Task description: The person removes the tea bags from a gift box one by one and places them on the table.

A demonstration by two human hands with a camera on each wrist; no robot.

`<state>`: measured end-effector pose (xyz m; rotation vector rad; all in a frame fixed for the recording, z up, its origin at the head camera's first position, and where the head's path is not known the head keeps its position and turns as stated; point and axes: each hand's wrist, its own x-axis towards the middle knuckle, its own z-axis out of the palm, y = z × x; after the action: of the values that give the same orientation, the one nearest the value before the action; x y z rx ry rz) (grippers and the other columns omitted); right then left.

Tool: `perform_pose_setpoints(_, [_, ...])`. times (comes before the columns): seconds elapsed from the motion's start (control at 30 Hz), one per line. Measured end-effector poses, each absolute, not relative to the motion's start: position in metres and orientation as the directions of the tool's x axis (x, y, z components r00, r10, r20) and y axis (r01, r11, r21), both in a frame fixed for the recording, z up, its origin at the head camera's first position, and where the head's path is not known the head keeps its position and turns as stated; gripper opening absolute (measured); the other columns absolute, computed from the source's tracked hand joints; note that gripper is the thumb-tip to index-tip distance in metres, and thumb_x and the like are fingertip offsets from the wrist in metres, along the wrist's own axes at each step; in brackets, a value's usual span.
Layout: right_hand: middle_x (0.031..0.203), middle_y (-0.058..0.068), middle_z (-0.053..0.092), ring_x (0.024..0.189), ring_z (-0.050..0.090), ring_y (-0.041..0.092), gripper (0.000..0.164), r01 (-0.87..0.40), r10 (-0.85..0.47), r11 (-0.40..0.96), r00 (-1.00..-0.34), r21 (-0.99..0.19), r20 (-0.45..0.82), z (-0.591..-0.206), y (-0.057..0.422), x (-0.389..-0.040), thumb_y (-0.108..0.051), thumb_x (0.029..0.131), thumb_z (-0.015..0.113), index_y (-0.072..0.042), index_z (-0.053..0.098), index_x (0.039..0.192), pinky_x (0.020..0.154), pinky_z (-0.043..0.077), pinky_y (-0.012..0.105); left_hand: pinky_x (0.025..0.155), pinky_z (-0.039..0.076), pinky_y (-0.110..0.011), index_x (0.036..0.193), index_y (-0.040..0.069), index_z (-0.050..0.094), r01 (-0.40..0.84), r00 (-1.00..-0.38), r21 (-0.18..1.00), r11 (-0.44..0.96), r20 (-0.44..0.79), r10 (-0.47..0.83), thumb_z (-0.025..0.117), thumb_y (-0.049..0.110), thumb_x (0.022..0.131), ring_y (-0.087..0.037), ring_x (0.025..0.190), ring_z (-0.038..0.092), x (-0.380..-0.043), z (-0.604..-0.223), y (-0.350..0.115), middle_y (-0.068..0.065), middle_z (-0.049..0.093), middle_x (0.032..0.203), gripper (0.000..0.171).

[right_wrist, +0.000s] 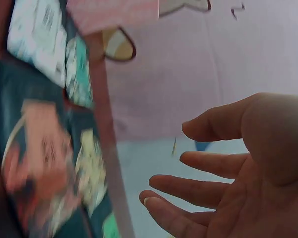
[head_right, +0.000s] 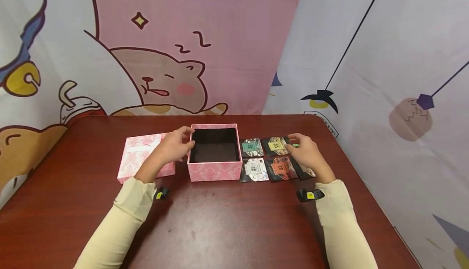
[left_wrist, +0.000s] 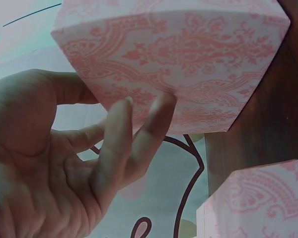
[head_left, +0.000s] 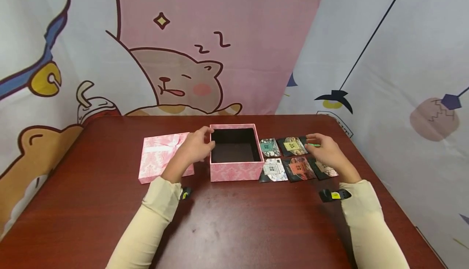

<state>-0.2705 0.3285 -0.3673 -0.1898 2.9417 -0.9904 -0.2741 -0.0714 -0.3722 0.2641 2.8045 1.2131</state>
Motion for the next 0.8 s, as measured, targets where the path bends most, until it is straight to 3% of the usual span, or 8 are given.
perform_pose_setpoints(0.13, [0.137, 0.033, 0.05, 0.12, 0.054, 0.049, 0.047, -0.155, -0.17, 0.784, -0.985, -0.601, 0.033, -0.359, 0.301, -0.273, -0.015, 0.1, 0.055, 0.006, 0.044, 0.141, 0.087, 0.051, 0.056, 0.066, 0.053, -0.04, 0.136, 0.011, 0.054, 0.153, -0.985, 0.649, 0.746, 0.036, 0.17, 0.059, 0.023, 0.095, -0.025, 0.075, 0.065, -0.275, -0.371, -0.07, -0.012, 0.063, 0.101, 0.043])
perform_pose_setpoints(0.23, [0.137, 0.032, 0.05, 0.121, 0.053, 0.049, 0.047, -0.202, -0.219, 0.764, -0.974, -0.613, 0.048, -0.355, 0.28, -0.275, -0.014, 0.099, 0.056, 0.005, 0.045, 0.141, 0.081, 0.054, 0.051, 0.072, 0.05, -0.046, 0.135, 0.014, 0.056, 0.155, -0.987, 0.572, 0.805, 0.059, 0.149, 0.058, 0.027, 0.094, -0.028, 0.09, 0.062, -0.275, -0.37, -0.069, -0.009, 0.064, 0.097, 0.043])
perform_pose_setpoints(0.37, [0.137, 0.028, 0.052, 0.117, 0.057, 0.045, 0.047, -0.259, -0.283, 0.749, -0.957, -0.61, 0.059, -0.351, 0.251, -0.28, -0.014, 0.098, 0.058, 0.003, 0.046, 0.141, 0.076, 0.055, 0.047, 0.072, 0.052, -0.05, 0.135, 0.015, 0.056, 0.142, -0.99, 0.531, 0.836, 0.063, 0.129, 0.058, 0.028, 0.093, -0.031, 0.093, 0.064, -0.276, -0.37, -0.071, -0.01, 0.065, 0.096, 0.044])
perform_pose_setpoints(0.43, [0.137, 0.026, 0.053, 0.117, 0.058, 0.043, 0.048, -0.286, -0.309, 0.756, -0.949, -0.589, 0.065, -0.349, 0.237, -0.281, -0.015, 0.098, 0.059, 0.001, 0.047, 0.141, 0.084, 0.053, 0.052, 0.073, 0.053, -0.051, 0.135, 0.015, 0.056, 0.14, -0.99, 0.518, 0.844, 0.068, 0.123, 0.057, 0.028, 0.093, -0.032, 0.095, 0.064, -0.276, -0.369, -0.073, -0.011, 0.066, 0.102, 0.044])
perform_pose_setpoints(0.63, [0.136, 0.021, 0.055, 0.117, 0.059, 0.04, 0.048, -0.342, -0.369, 0.752, -0.927, -0.563, 0.071, -0.343, 0.206, -0.279, -0.018, 0.097, 0.061, 0.0, 0.049, 0.14, 0.089, 0.051, 0.054, 0.08, 0.052, -0.055, 0.135, 0.016, 0.056, 0.135, -0.991, 0.491, 0.861, 0.089, 0.104, 0.057, 0.029, 0.093, -0.035, 0.107, 0.063, -0.272, -0.371, -0.073, -0.013, 0.065, 0.121, 0.044])
perform_pose_setpoints(0.8, [0.129, 0.021, 0.06, 0.114, 0.061, 0.037, 0.048, -0.374, -0.399, 0.737, -0.913, -0.564, 0.084, -0.338, 0.19, -0.275, -0.019, 0.096, 0.063, 0.001, 0.051, 0.138, 0.09, 0.051, 0.053, 0.08, 0.052, -0.056, 0.134, 0.011, 0.054, 0.141, -0.986, 0.439, 0.887, 0.142, 0.086, 0.058, 0.03, 0.093, -0.037, 0.102, 0.064, -0.267, -0.37, -0.071, -0.016, 0.062, 0.119, 0.045])
